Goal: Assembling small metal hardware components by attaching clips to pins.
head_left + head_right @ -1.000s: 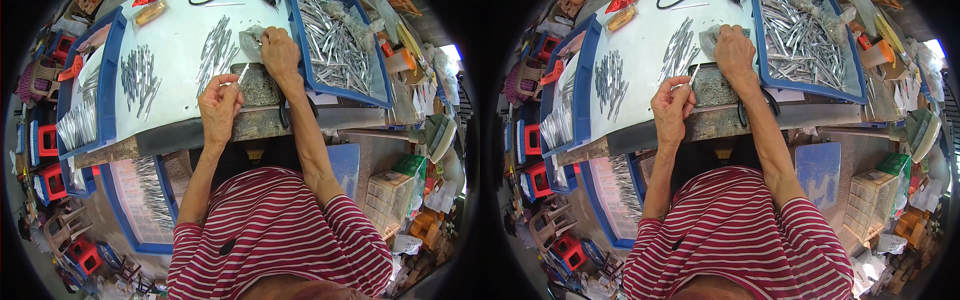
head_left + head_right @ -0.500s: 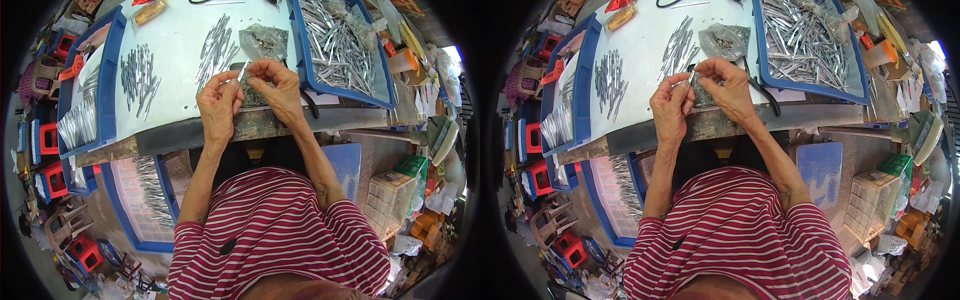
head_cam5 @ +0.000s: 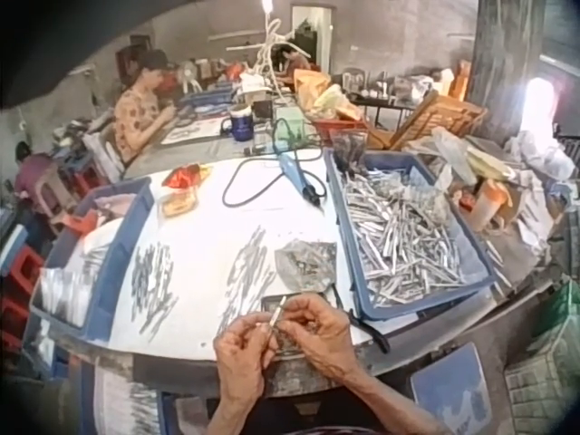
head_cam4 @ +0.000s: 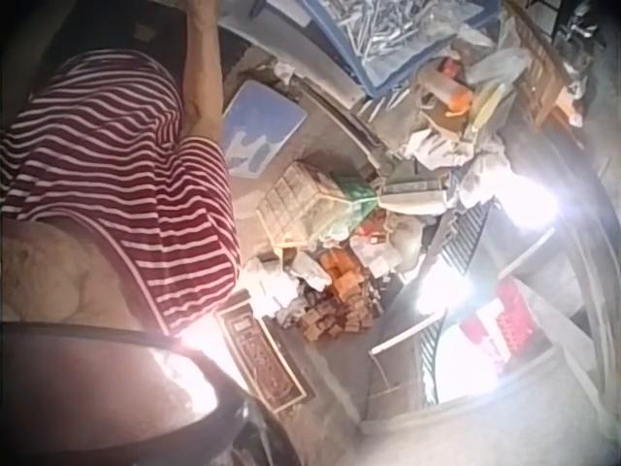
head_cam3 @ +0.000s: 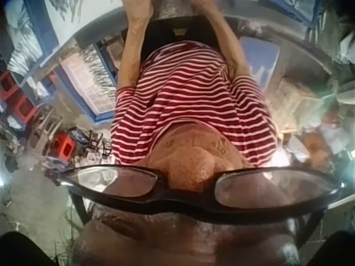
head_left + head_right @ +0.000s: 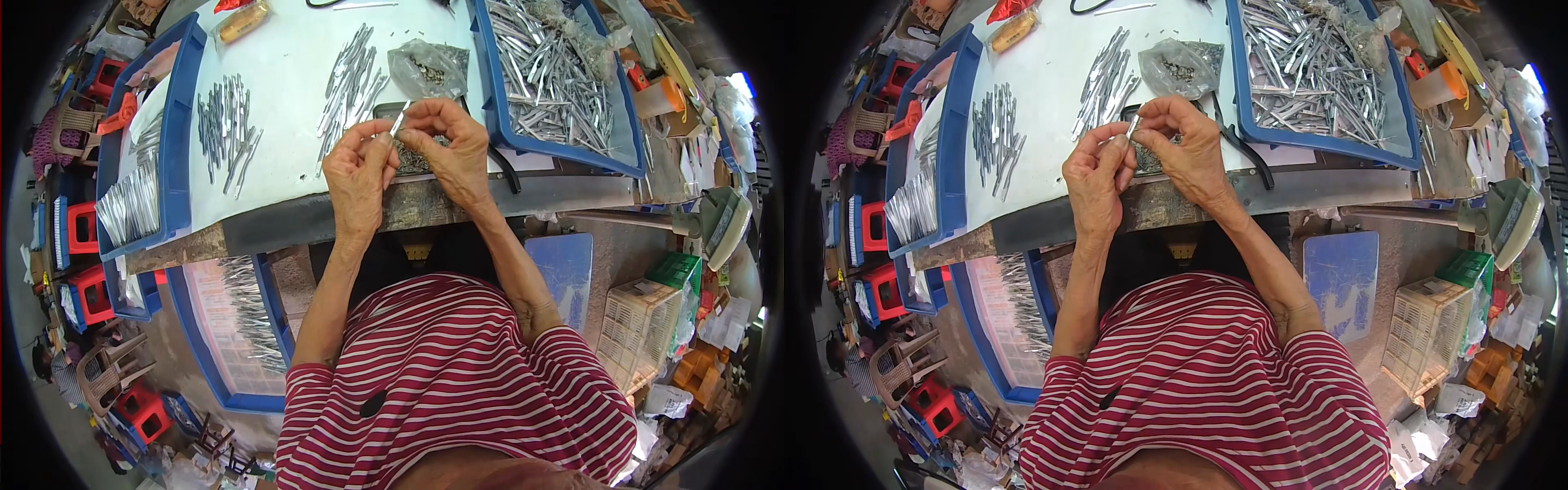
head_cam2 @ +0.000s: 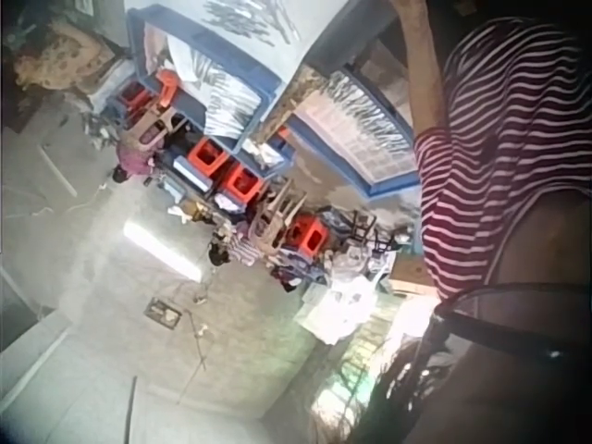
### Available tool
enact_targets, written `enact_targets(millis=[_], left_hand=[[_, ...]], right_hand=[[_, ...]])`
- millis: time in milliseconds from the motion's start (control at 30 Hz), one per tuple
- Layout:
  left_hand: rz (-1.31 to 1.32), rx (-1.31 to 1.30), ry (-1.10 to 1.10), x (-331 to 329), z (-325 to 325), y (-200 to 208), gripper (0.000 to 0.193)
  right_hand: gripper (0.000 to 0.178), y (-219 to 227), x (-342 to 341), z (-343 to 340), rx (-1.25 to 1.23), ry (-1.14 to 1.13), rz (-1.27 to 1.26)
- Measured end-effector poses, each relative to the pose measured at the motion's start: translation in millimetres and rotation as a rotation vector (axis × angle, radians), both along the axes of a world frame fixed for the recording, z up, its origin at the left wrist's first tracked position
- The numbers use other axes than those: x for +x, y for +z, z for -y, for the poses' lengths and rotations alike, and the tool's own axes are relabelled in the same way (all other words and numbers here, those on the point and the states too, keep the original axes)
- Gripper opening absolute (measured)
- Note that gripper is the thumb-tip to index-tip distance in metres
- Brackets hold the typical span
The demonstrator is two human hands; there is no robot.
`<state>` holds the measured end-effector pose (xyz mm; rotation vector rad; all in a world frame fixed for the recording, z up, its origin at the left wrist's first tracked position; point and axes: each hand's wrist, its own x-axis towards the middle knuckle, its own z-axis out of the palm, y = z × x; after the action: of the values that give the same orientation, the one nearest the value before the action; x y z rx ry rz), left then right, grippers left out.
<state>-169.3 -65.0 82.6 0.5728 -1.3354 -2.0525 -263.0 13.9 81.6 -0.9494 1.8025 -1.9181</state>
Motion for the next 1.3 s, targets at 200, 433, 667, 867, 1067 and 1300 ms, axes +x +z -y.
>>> enact_targets(millis=[200,433,667,867,1067,1300], left_hand=[[-0.040,0.042,-0.038,2,2,0,0.014],[-0.062,0.186,-0.185,7,11,4,0.014],[0.031,-0.140,0.028,3,-4,5,0.013],[0.116,-0.483,0.230,-3,-10,-1,0.013],[0.102,-0.384,0.207,-3,-8,2,0.013],[0.031,-0.119,0.141,-1,-4,0,0.014]], right_hand=[[0.021,0,-2,-1,-0.011,0.012,-0.089],[0.025,4,-13,-6,-0.075,0.125,0.112],[0.031,1,-9,-1,-0.167,0.136,0.356],[0.029,2,-3,5,-0.157,0.103,0.347],[0.026,-4,10,5,-0.030,-0.029,-0.011],[0.031,-5,10,10,-0.145,0.057,0.296]])
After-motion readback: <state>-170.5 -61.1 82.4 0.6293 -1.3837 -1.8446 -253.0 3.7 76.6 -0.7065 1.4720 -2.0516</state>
